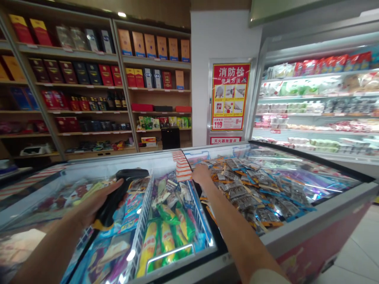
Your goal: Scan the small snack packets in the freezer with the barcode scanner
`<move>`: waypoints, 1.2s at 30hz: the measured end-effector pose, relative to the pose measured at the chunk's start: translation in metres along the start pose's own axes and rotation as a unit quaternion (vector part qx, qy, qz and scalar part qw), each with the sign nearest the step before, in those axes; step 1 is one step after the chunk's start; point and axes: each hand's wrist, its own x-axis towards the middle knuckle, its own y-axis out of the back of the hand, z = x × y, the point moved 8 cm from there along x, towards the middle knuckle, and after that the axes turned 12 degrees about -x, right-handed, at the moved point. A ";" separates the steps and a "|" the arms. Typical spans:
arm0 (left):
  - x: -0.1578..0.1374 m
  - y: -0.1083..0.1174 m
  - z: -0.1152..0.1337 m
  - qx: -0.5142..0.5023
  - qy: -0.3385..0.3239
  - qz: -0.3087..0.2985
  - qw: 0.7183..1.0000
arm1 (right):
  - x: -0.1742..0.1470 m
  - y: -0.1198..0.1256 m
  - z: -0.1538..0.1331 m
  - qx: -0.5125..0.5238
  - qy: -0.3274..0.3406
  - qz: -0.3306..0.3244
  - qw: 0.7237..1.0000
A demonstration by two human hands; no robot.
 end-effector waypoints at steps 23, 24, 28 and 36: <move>0.014 -0.017 -0.022 0.015 0.027 -0.043 0.999 | -0.008 -0.017 0.028 0.273 -0.048 -0.075 0.958; 0.014 -0.017 -0.022 0.017 0.025 -0.046 0.998 | -0.010 -0.019 0.026 0.303 -0.054 -0.080 0.948; 0.015 -0.015 -0.023 0.015 0.024 -0.041 0.999 | -0.015 -0.024 0.022 0.418 -0.104 -0.096 0.897; 0.013 -0.018 -0.024 0.014 0.029 -0.059 0.998 | -0.026 -0.032 0.036 0.439 -0.173 -0.117 0.874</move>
